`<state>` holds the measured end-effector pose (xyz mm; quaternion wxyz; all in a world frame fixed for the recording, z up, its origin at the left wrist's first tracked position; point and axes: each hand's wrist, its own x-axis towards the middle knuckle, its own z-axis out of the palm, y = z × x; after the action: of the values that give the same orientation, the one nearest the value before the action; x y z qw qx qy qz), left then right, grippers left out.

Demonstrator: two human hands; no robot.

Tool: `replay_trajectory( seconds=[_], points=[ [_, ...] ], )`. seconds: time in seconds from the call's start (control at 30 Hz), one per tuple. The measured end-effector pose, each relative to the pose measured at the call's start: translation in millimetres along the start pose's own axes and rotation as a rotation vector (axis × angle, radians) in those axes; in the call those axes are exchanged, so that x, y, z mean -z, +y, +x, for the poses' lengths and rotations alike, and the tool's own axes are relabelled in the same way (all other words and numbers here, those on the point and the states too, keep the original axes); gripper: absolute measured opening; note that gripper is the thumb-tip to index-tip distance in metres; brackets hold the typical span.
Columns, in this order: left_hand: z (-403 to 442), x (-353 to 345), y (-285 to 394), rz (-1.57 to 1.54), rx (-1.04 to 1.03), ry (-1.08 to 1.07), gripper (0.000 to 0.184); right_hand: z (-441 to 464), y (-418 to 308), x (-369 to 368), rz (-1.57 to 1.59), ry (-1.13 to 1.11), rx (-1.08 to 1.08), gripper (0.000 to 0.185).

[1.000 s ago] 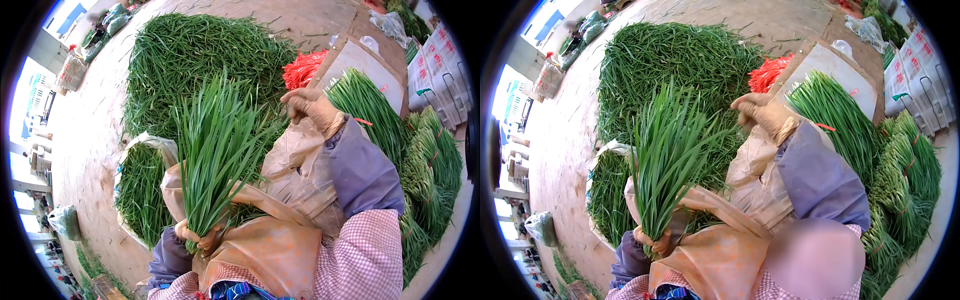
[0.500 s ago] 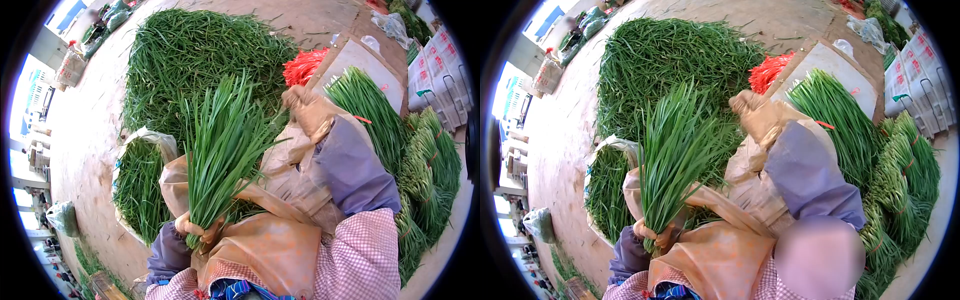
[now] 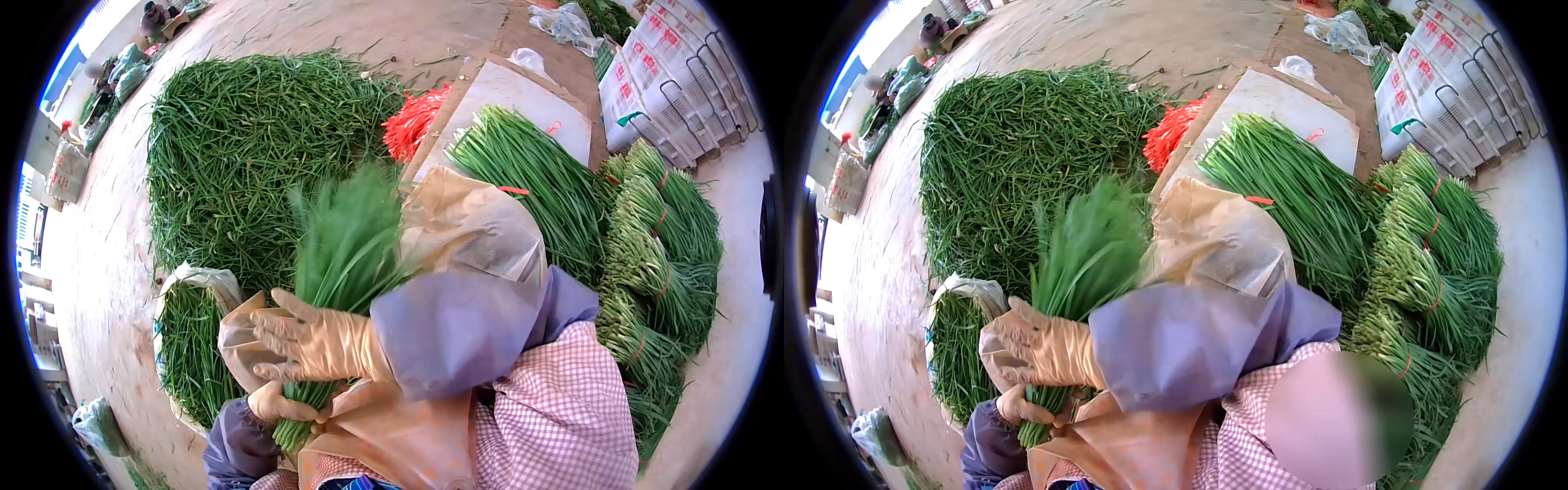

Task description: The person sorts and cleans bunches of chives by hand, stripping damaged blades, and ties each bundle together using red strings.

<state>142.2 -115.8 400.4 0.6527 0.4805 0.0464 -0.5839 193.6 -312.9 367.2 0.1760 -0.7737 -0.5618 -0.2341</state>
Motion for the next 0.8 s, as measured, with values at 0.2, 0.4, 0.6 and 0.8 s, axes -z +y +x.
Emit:
replay_trajectory(
  seconds=[0.2, 0.4, 0.6, 0.8],
  points=[
    [46.8, 0.3, 62.6, 0.082, -0.136, -0.291, 0.072, -22.3, 50.9, 108.0, 0.145, -0.527, -0.212, 0.034],
    [151.1, -24.3, 129.5, 0.288, -0.585, 0.250, 0.043, -121.5, 104.7, 278.1, 0.201, 0.077, -1.196, 0.056],
    [278.2, -75.0, 144.4, 1.019, -0.930, 0.374, 0.025, -217.6, 133.3, 295.5, 0.098, 0.175, -1.655, 0.062],
    [335.7, -98.5, 147.6, 1.227, -0.863, 0.366, 0.025, -292.2, 175.2, 183.7, -0.332, -0.086, -1.365, 0.089]
  ],
)
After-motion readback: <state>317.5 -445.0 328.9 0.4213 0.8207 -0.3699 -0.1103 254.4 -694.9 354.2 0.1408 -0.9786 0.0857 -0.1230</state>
